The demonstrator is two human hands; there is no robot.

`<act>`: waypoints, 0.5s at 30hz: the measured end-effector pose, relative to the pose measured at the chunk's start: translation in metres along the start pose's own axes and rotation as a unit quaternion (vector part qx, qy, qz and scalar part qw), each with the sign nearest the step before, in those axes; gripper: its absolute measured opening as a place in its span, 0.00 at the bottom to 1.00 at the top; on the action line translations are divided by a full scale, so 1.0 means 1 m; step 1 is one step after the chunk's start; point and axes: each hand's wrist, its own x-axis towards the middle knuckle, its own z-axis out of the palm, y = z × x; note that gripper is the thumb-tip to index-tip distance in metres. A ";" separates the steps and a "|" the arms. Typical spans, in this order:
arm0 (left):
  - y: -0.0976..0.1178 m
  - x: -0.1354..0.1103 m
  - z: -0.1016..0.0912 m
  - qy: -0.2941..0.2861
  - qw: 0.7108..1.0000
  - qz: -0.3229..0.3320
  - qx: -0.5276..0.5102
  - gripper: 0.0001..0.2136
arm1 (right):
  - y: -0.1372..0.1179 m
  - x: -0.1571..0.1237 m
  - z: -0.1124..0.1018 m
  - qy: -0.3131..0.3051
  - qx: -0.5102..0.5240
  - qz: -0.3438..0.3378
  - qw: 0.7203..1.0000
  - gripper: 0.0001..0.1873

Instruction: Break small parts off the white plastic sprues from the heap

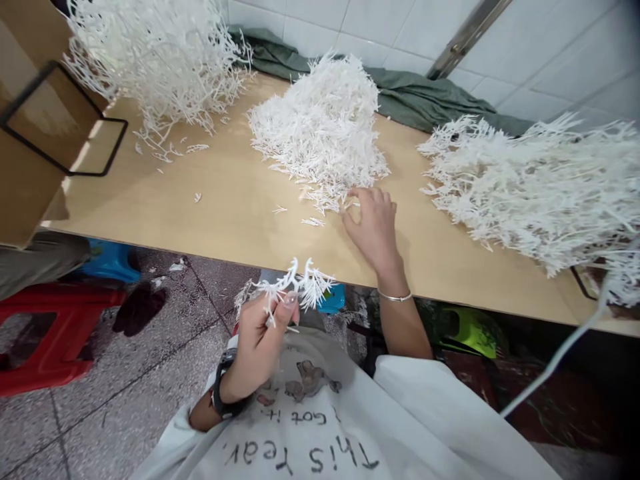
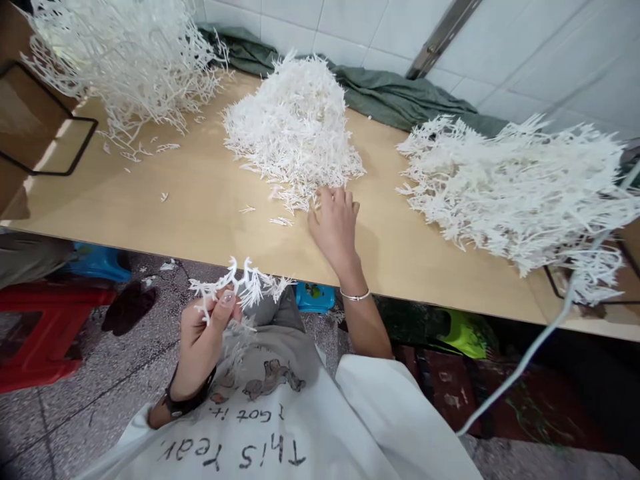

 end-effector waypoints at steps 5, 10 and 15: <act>-0.001 0.005 0.004 0.006 0.999 0.012 0.031 0.16 | -0.029 -0.033 -0.018 -0.110 0.256 -0.067 0.958 0.18; -0.001 0.008 0.007 -0.024 0.998 0.027 0.052 0.17 | -0.060 -0.065 -0.035 -0.234 0.341 -0.053 0.909 0.18; 0.002 0.001 0.005 -0.071 0.995 0.051 0.045 0.18 | -0.060 -0.069 -0.039 -0.150 0.412 0.014 0.899 0.22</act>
